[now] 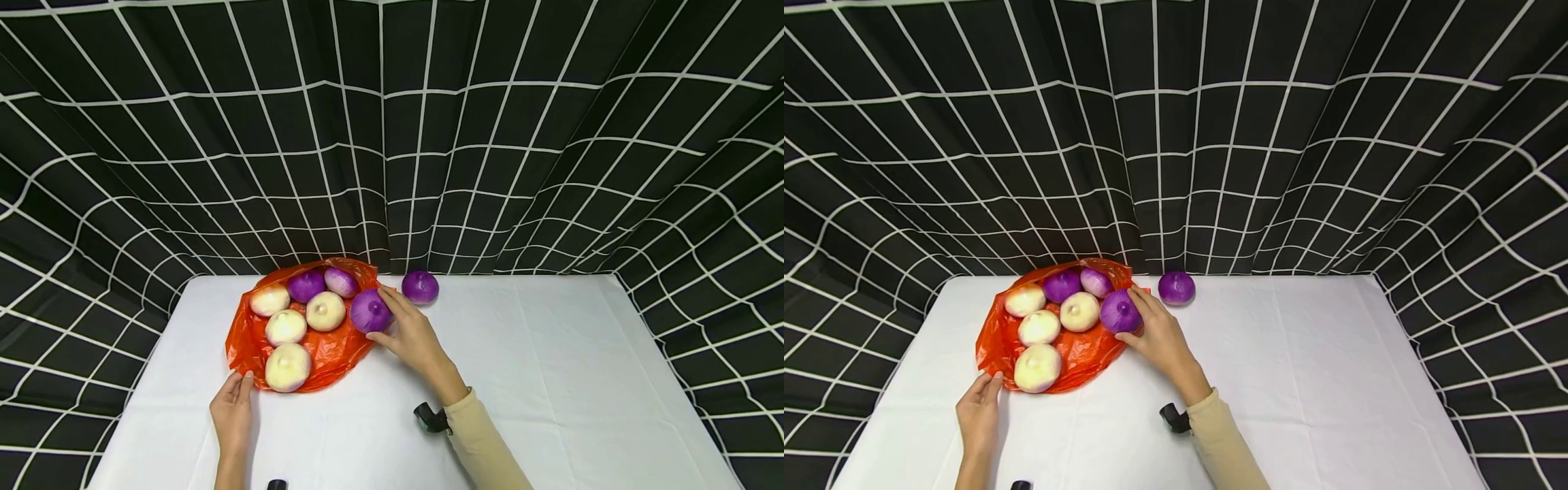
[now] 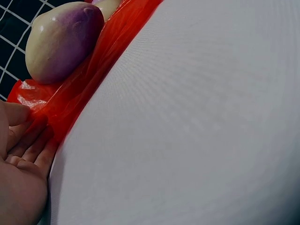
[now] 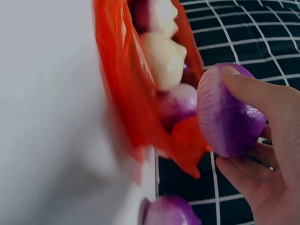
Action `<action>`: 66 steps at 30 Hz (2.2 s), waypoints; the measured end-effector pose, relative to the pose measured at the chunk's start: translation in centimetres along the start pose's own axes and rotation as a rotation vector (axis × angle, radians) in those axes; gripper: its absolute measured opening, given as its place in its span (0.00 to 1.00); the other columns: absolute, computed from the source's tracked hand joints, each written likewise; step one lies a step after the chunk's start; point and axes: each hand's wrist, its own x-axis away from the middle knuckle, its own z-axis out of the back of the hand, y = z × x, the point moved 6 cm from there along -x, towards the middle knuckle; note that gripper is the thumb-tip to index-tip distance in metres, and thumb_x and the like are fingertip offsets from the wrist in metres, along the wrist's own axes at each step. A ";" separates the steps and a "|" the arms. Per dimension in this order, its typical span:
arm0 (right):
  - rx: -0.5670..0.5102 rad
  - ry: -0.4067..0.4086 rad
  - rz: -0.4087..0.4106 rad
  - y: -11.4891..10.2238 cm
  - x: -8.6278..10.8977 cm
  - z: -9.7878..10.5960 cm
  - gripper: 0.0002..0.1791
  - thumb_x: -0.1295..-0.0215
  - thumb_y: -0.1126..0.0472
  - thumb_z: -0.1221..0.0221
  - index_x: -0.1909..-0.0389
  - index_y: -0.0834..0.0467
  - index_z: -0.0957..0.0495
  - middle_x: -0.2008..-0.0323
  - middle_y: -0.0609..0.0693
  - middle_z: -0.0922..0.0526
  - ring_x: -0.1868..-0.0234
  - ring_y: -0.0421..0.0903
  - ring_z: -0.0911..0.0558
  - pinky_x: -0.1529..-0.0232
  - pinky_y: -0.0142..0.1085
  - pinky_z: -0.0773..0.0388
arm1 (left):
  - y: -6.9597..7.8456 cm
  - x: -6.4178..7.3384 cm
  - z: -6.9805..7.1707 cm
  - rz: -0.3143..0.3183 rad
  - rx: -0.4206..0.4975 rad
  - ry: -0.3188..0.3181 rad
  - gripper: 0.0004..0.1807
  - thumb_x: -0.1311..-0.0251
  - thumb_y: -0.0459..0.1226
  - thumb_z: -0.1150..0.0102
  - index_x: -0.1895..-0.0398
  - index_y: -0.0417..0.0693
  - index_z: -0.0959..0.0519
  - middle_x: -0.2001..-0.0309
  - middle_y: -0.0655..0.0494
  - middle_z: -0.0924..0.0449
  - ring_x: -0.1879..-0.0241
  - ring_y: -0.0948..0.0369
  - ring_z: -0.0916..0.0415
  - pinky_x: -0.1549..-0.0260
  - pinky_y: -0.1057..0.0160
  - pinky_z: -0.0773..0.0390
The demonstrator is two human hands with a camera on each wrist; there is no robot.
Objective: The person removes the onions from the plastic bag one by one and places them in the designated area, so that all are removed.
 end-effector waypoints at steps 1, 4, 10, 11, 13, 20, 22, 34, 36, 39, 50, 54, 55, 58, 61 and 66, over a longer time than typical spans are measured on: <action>0.002 0.007 -0.012 0.2 0.0 0.3 0.44 0.48 0.51 0.26 0.33 0.63 0.33 0.33 0.58 0.31 0.33 0.55 0.31 0.35 0.47 0.34 | 0.0 0.0 0.0 0.001 0.002 0.000 0.11 0.34 0.28 0.43 0.57 0.23 0.23 0.70 0.74 0.20 0.66 0.79 0.25 0.65 0.83 0.27; 0.006 0.030 -0.040 1.1 0.0 1.1 0.44 0.48 0.52 0.26 0.33 0.63 0.33 0.34 0.59 0.30 0.34 0.56 0.30 0.36 0.49 0.33 | -0.2 0.0 0.0 0.007 0.011 0.004 0.10 0.35 0.28 0.43 0.57 0.24 0.23 0.70 0.74 0.20 0.66 0.79 0.24 0.65 0.83 0.27; 0.015 0.090 -0.119 3.1 -0.1 3.1 0.44 0.49 0.53 0.25 0.33 0.64 0.33 0.33 0.58 0.31 0.33 0.56 0.31 0.35 0.48 0.33 | -0.3 0.0 0.1 0.012 0.041 0.010 0.11 0.35 0.27 0.43 0.57 0.22 0.24 0.71 0.74 0.20 0.66 0.79 0.24 0.65 0.83 0.28; 0.017 0.096 -0.136 3.4 -0.1 3.4 0.44 0.49 0.54 0.25 0.33 0.64 0.33 0.33 0.58 0.31 0.33 0.56 0.31 0.35 0.49 0.33 | -0.4 0.0 0.1 0.013 0.045 0.012 0.11 0.35 0.27 0.43 0.57 0.22 0.24 0.70 0.74 0.20 0.66 0.79 0.24 0.65 0.83 0.28; 0.025 0.104 -0.171 4.1 0.0 4.0 0.45 0.49 0.54 0.25 0.33 0.65 0.33 0.33 0.59 0.32 0.33 0.56 0.31 0.35 0.49 0.34 | -0.3 0.0 0.1 0.012 0.034 0.013 0.10 0.35 0.27 0.43 0.58 0.24 0.23 0.70 0.74 0.20 0.66 0.79 0.24 0.65 0.83 0.27; 0.056 0.153 -0.237 6.1 0.3 5.5 0.45 0.51 0.56 0.24 0.34 0.67 0.33 0.34 0.62 0.31 0.34 0.58 0.31 0.35 0.51 0.34 | 0.0 0.1 0.0 0.010 0.035 0.006 0.09 0.35 0.26 0.44 0.58 0.24 0.23 0.70 0.73 0.19 0.66 0.78 0.24 0.65 0.83 0.27; 0.059 0.173 -0.248 6.5 0.5 5.9 0.45 0.51 0.56 0.24 0.34 0.67 0.33 0.34 0.62 0.31 0.34 0.59 0.30 0.35 0.51 0.34 | 0.0 0.1 0.0 0.009 0.031 0.008 0.09 0.34 0.27 0.44 0.57 0.24 0.23 0.70 0.73 0.19 0.66 0.78 0.24 0.65 0.83 0.27; 0.045 0.260 -0.337 10.6 2.3 8.1 0.46 0.53 0.60 0.23 0.35 0.72 0.34 0.35 0.66 0.31 0.35 0.61 0.31 0.34 0.52 0.36 | 0.2 0.1 0.2 0.006 -0.009 0.026 0.07 0.35 0.29 0.41 0.63 0.29 0.21 0.71 0.68 0.19 0.69 0.78 0.25 0.68 0.82 0.28; 0.051 0.269 -0.351 11.3 2.4 8.4 0.46 0.53 0.60 0.23 0.35 0.72 0.34 0.35 0.66 0.31 0.35 0.62 0.30 0.34 0.52 0.36 | 0.0 0.0 0.2 0.014 -0.005 0.022 0.06 0.36 0.28 0.41 0.64 0.30 0.20 0.70 0.66 0.18 0.68 0.77 0.25 0.68 0.81 0.28; 0.053 0.276 -0.371 12.4 2.5 8.6 0.46 0.53 0.59 0.23 0.35 0.71 0.34 0.36 0.66 0.30 0.35 0.61 0.31 0.34 0.52 0.36 | -0.1 -0.1 0.1 0.017 -0.005 0.018 0.05 0.36 0.27 0.42 0.63 0.30 0.20 0.70 0.67 0.18 0.68 0.78 0.25 0.67 0.82 0.27; 0.011 0.206 -0.469 16.0 3.0 7.2 0.44 0.50 0.60 0.25 0.35 0.73 0.35 0.37 0.69 0.31 0.34 0.63 0.32 0.33 0.51 0.37 | 0.0 0.5 0.1 0.007 0.009 0.033 0.07 0.35 0.30 0.41 0.62 0.30 0.21 0.71 0.72 0.19 0.67 0.78 0.24 0.67 0.82 0.28; 0.015 0.189 -0.467 16.2 2.5 7.2 0.45 0.49 0.60 0.25 0.35 0.74 0.36 0.36 0.69 0.32 0.33 0.64 0.33 0.32 0.51 0.39 | -0.2 0.5 0.0 0.020 0.005 0.022 0.12 0.35 0.30 0.42 0.57 0.24 0.23 0.71 0.75 0.20 0.66 0.79 0.24 0.65 0.83 0.28; 0.021 0.185 -0.471 16.3 2.4 7.2 0.45 0.49 0.60 0.25 0.35 0.74 0.37 0.35 0.70 0.32 0.33 0.64 0.34 0.32 0.51 0.39 | -0.2 0.5 -0.1 0.021 0.009 0.017 0.12 0.34 0.30 0.42 0.57 0.23 0.24 0.70 0.74 0.20 0.65 0.79 0.24 0.65 0.83 0.28; 0.037 0.164 -0.484 16.4 2.3 7.2 0.45 0.48 0.60 0.26 0.34 0.75 0.38 0.35 0.70 0.33 0.33 0.64 0.35 0.31 0.51 0.40 | -0.3 0.5 -0.2 0.026 0.017 0.013 0.12 0.35 0.29 0.42 0.57 0.23 0.24 0.69 0.73 0.20 0.65 0.78 0.24 0.64 0.83 0.27; 0.040 0.146 -0.493 16.6 2.3 7.1 0.45 0.46 0.59 0.27 0.34 0.75 0.38 0.34 0.70 0.34 0.32 0.64 0.35 0.31 0.51 0.41 | -0.4 0.5 -0.3 0.024 -0.002 0.012 0.12 0.34 0.29 0.43 0.57 0.23 0.24 0.70 0.73 0.20 0.66 0.79 0.25 0.66 0.83 0.28; 0.035 0.173 -0.511 16.7 2.4 7.3 0.47 0.46 0.56 0.27 0.31 0.71 0.40 0.34 0.70 0.35 0.32 0.64 0.36 0.31 0.53 0.41 | -0.3 0.2 -0.2 0.010 0.005 0.007 0.10 0.35 0.28 0.43 0.58 0.23 0.24 0.70 0.72 0.20 0.66 0.79 0.25 0.66 0.83 0.27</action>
